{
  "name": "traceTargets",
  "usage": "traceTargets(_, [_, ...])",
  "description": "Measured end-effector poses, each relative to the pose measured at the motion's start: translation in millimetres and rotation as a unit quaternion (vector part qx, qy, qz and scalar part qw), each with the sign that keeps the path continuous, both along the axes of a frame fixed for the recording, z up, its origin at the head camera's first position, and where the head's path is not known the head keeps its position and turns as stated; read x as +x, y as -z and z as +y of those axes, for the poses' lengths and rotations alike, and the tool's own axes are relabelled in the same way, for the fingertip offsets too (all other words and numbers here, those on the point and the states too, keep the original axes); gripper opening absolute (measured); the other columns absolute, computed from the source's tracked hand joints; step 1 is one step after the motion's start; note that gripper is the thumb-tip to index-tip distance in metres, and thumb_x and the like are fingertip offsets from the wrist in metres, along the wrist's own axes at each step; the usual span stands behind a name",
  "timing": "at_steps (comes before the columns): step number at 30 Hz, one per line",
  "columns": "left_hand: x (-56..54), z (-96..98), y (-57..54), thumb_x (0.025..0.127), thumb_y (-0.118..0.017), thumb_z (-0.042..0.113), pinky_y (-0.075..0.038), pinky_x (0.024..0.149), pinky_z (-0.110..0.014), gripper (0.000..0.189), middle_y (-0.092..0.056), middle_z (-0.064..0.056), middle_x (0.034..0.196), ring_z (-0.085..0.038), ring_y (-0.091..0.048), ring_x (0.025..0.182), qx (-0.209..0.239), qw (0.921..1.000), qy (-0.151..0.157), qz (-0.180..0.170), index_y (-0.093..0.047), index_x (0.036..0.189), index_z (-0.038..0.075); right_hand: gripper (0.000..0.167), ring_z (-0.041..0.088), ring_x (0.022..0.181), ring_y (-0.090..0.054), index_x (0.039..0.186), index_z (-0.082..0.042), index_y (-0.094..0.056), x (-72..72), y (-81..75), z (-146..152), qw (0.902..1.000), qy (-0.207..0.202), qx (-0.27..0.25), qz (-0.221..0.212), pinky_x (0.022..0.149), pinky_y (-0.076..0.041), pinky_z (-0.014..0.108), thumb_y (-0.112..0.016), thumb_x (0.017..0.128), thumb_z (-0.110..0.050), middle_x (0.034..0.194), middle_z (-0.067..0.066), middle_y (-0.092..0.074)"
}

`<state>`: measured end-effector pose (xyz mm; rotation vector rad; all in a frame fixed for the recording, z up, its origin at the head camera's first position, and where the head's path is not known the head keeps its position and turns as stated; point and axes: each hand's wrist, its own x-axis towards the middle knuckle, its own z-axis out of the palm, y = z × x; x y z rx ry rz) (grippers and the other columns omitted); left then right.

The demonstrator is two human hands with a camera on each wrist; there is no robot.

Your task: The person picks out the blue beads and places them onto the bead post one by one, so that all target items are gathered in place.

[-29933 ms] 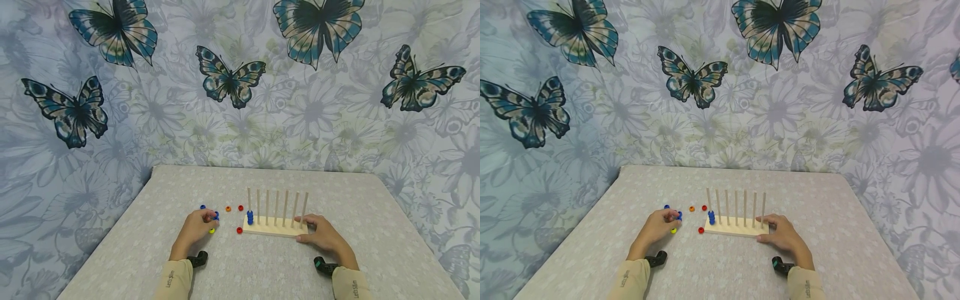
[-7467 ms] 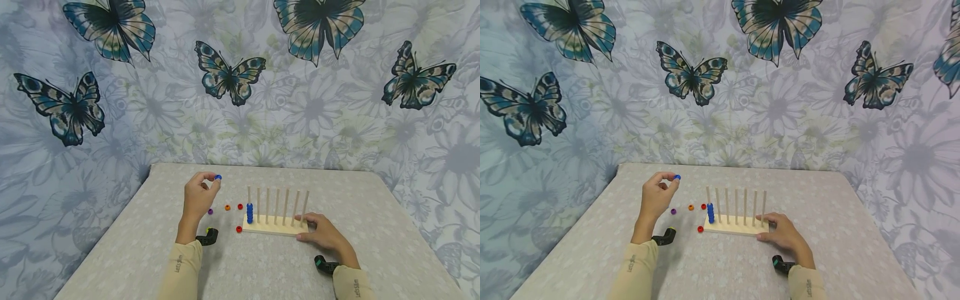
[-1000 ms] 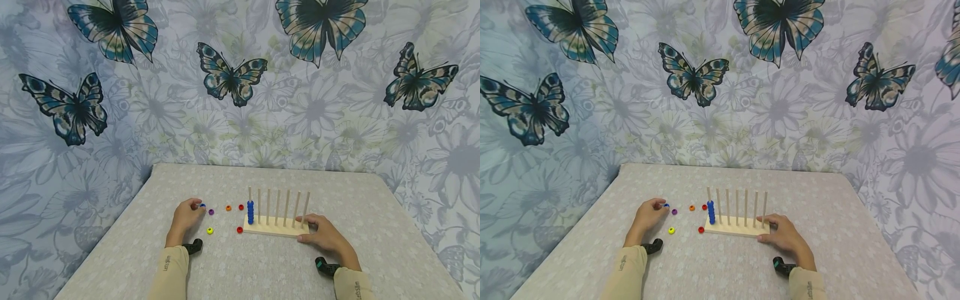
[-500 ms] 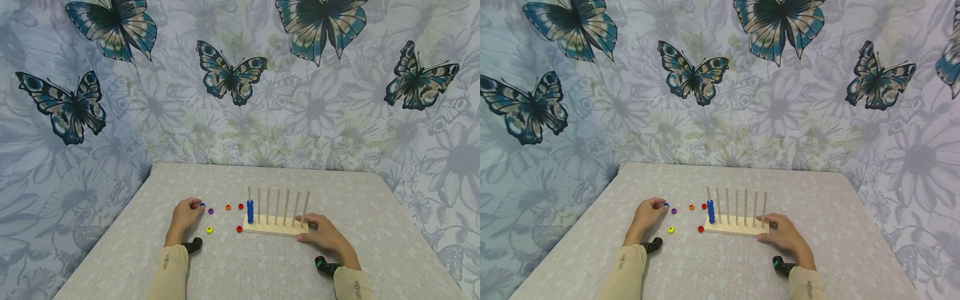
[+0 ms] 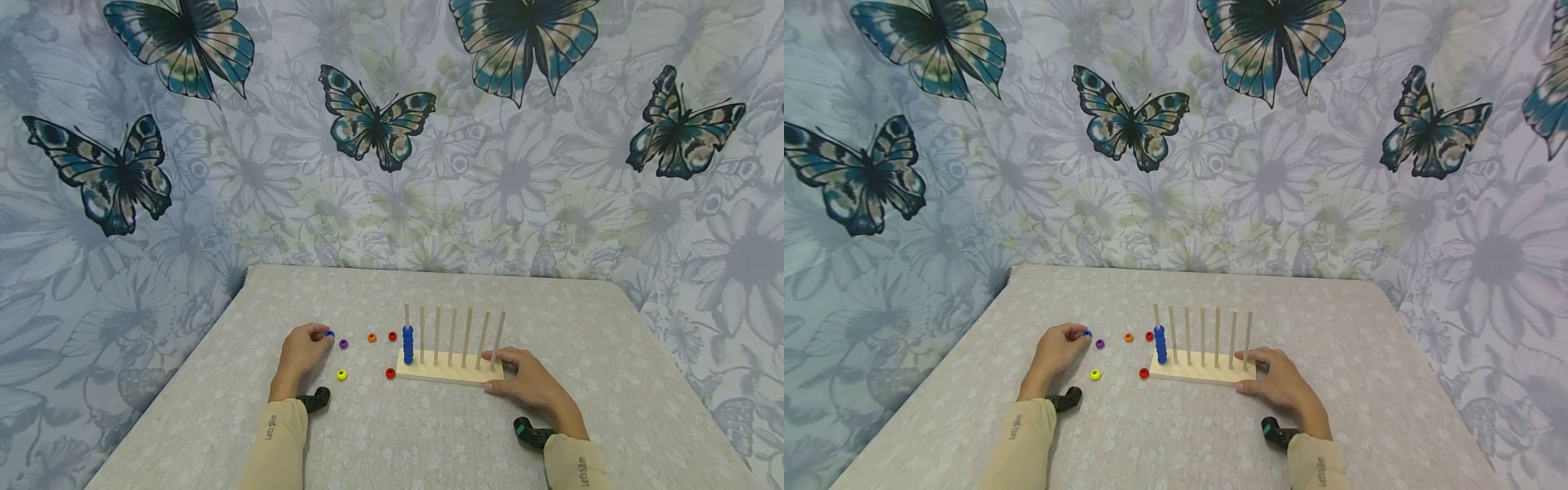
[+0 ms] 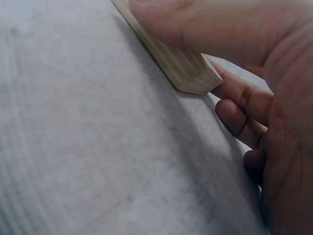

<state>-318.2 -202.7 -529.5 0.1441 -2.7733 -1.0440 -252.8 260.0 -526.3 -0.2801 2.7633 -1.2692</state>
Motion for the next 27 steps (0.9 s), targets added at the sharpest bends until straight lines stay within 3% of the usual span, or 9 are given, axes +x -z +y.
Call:
traceTargets(21, [-1.4,0.4,-0.2,0.092,-0.071,0.028,-0.049,0.091,-0.046,0.033,-0.069,-0.006,0.104,-0.025,-0.063,0.1,0.003,1.0,-0.001,-0.006,-0.071,0.119,0.011,0.062,0.037,0.137,-0.047,0.125,-0.024,-0.07,-1.4,-0.1,-0.6,1.0,-0.005,0.0,0.006,0.114,-0.029,0.065,-0.09,0.069,-0.041,0.135,0.005,-0.064])
traceTargets(27, [0.0,2.0,-4.6,0.092,-0.07,0.03,-0.05,0.091,-0.047,0.031,-0.069,-0.009,0.109,-0.027,-0.063,0.105,0.003,1.0,0.006,-0.003,-0.071,0.119,0.012,0.062,0.037,0.135,-0.048,0.126,-0.022,-0.07,-0.5,-2.3,0.4,0.9999,-0.011,-0.006,0.01,0.113,-0.031,0.064,-0.09,0.07,-0.039,0.134,0.005,-0.065])
